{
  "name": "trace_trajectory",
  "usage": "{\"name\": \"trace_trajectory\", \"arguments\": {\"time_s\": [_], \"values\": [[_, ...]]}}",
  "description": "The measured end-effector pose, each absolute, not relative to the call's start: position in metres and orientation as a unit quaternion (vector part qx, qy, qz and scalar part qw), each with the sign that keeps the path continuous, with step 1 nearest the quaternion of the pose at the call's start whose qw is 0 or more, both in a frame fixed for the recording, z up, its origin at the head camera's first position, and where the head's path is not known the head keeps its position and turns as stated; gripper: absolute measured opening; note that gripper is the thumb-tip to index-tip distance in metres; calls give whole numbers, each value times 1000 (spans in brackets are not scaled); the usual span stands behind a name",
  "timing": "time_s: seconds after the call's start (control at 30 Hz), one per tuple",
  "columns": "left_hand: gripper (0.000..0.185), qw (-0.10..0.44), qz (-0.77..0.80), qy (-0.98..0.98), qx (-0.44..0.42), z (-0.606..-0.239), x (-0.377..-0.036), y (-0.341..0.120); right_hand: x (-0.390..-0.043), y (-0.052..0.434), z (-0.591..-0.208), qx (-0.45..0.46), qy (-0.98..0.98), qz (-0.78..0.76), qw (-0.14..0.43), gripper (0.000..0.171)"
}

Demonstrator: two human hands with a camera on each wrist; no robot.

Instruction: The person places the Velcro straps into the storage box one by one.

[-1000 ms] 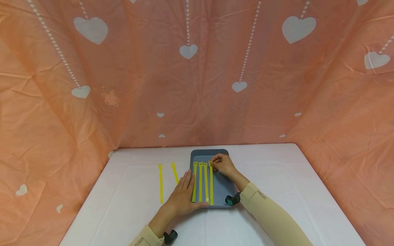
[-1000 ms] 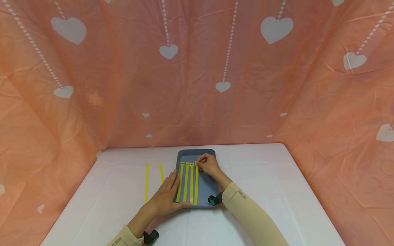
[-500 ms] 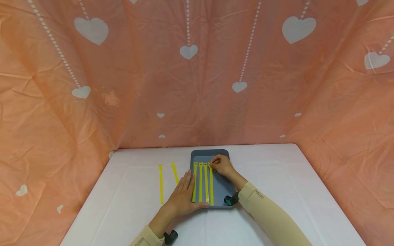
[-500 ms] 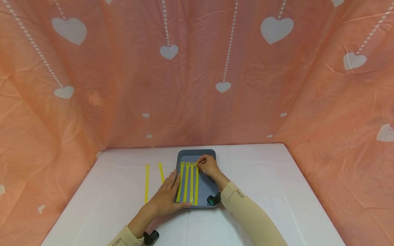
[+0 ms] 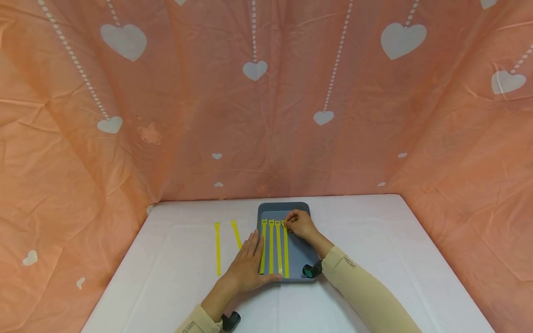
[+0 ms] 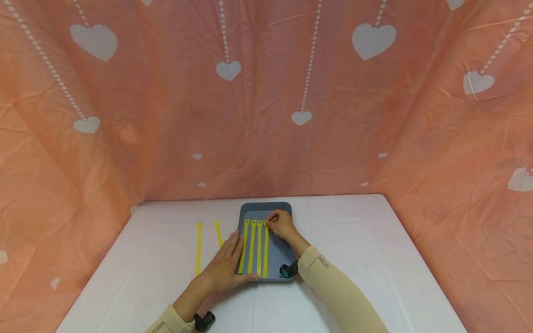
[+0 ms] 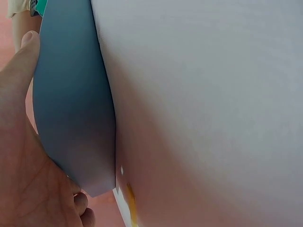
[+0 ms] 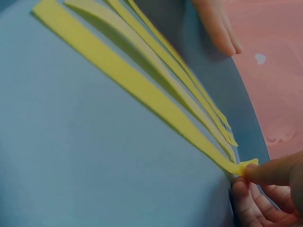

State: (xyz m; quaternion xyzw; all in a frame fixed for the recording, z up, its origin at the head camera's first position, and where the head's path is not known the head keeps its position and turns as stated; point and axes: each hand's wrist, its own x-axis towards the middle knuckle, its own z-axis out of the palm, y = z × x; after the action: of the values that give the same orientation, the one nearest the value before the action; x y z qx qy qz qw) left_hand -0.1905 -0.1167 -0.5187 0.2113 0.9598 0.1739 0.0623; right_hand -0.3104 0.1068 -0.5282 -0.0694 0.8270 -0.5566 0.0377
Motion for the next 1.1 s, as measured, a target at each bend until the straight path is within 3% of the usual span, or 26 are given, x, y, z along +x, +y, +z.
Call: {"name": "trace_trajectory", "arguments": {"time_s": [1.1], "values": [[129, 64, 171, 960, 211, -517, -189, -117, -311, 108, -521, -77, 834, -547, 7, 18]]}}
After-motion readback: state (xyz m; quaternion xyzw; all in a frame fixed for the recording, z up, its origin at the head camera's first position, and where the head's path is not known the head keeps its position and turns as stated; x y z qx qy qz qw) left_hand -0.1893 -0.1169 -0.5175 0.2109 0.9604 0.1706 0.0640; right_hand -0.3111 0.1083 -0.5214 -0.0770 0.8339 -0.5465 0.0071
